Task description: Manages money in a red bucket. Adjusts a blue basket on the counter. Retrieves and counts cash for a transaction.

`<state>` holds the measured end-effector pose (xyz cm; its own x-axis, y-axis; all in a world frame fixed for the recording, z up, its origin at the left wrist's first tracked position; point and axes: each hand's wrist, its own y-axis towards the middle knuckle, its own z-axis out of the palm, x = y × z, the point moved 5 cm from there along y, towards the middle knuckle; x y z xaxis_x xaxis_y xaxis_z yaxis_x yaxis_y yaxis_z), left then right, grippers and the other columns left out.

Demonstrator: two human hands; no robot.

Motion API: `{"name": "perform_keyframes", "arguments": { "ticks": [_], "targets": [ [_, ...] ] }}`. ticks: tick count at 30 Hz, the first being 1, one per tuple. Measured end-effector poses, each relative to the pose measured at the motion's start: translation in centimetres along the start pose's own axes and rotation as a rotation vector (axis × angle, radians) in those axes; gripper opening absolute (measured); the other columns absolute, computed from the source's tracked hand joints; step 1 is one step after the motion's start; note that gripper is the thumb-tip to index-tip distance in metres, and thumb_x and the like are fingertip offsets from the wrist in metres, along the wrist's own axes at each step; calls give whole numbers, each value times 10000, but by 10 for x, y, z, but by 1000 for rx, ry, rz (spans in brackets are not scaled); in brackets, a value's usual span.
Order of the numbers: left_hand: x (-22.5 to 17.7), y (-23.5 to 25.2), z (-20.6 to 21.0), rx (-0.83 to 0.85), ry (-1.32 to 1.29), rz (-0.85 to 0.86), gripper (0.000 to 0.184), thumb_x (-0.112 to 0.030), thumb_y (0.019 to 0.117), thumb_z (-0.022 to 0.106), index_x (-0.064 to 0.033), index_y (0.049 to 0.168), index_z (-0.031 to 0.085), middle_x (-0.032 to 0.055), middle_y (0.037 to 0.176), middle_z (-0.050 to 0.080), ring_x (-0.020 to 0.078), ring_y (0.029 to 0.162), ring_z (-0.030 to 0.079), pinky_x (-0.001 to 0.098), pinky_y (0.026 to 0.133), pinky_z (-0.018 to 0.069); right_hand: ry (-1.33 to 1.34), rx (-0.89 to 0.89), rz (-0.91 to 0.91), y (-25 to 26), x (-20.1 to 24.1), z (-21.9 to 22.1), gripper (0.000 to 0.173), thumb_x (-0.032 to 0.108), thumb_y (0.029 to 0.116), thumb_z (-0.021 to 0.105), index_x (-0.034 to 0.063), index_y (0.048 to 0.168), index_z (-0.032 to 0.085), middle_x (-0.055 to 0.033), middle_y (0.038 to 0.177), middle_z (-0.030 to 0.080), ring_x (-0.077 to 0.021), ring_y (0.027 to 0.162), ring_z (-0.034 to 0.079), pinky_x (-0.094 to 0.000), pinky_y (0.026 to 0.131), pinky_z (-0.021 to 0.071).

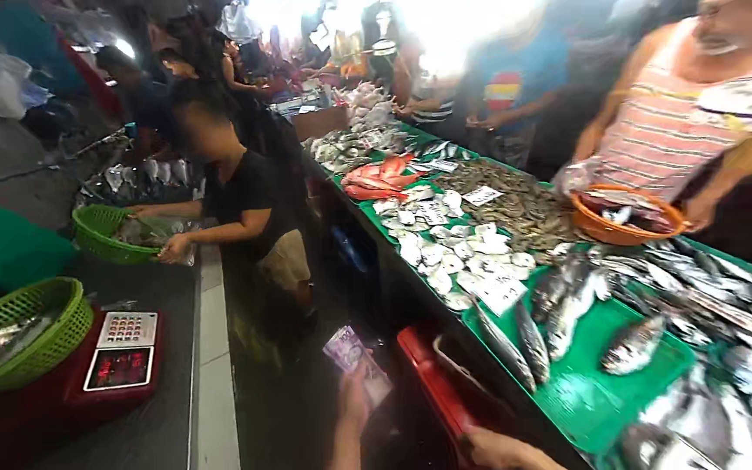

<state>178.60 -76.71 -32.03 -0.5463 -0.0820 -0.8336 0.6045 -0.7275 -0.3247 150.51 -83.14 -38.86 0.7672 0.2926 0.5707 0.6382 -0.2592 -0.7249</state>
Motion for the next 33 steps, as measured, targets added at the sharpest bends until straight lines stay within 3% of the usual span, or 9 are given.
{"name": "perform_keyframes", "arguments": {
  "ticks": [3, 5, 9, 12, 14, 17, 22, 28, 33],
  "targets": [
    [-42, 68, -10, -95, 116, 60, 380, -81, 1042, 550, 66, 1387, 490, 206, 1215, 689, 247, 1048, 710, 414, 920, 601, 95, -193, -219, 51, 89, -108, 255, 133, 954, 650, 134, 1201, 713, -110, 1032, 741, -284, 898, 714, -560, 838, 584],
    [-68, 116, -12, -182, 202, 119, 368, -58, 972, 676, 97, 1285, 560, 211, 1112, 712, 236, 986, 726, 406, 890, 618, 264, -298, -286, 81, 143, -172, 313, 147, 966, 670, 127, 1278, 664, -82, 1034, 754, -229, 829, 750, -470, 798, 647],
    [-100, 233, -1, -213, 324, 198, 357, -75, 871, 796, 86, 1153, 647, 174, 998, 738, 202, 920, 731, 390, 870, 618, 453, -438, -321, 157, 215, -274, 228, 98, 932, 718, 102, 1158, 688, -35, 982, 774, -185, 849, 771, -404, 822, 672],
    [-114, 333, 26, -114, 350, 191, 306, -119, 895, 775, 71, 1115, 681, 149, 971, 751, 184, 905, 736, 386, 879, 617, 465, -603, -351, 220, 240, -336, 117, 96, 924, 717, 109, 1041, 723, -7, 968, 784, -161, 844, 771, -390, 809, 676],
    [-125, 397, 55, -4, 351, 151, 289, -157, 935, 737, 67, 1111, 684, 157, 992, 749, 195, 916, 738, 401, 883, 620, 464, -753, -465, 255, 255, -375, 93, 101, 906, 695, 127, 965, 762, 7, 1138, 773, -136, 998, 749, -366, 889, 645],
    [-150, 475, 108, 215, 333, 71, 309, -177, 964, 698, 45, 1179, 672, 155, 1092, 736, 206, 1011, 724, 422, 951, 600, 588, -937, -524, 295, 277, -430, 81, 76, 841, 719, 121, 881, 774, -70, 1352, 684, -199, 1207, 675, -357, 954, 618],
    [-187, 582, 219, 555, 285, -33, 319, -162, 990, 645, 60, 1218, 651, 170, 1131, 727, 215, 1066, 706, 428, 999, 567, 739, -1301, -439, 326, 296, -539, 130, 34, 878, 708, 36, 1002, 745, -50, 948, 763, -131, 859, 730, -294, 786, 629],
    [-227, 717, 297, 756, 360, 13, 316, -160, 988, 673, 63, 1212, 660, 161, 1115, 733, 202, 1039, 715, 416, 981, 582, 648, -1523, -491, 386, 303, -672, 154, 65, 899, 677, 5, 1035, 719, -20, 952, 747, -57, 831, 709, -247, 780, 620],
    [-291, 835, 300, 699, 506, 164, 352, -170, 1023, 570, 21, 1315, 621, 165, 1196, 704, 244, 999, 713, 436, 849, 622, 354, -1434, -331, 402, 332, -834, 162, 157, 964, 674, 42, 1052, 747, -75, 986, 753, -157, 910, 725, -412, 870, 613]
  ]
}}
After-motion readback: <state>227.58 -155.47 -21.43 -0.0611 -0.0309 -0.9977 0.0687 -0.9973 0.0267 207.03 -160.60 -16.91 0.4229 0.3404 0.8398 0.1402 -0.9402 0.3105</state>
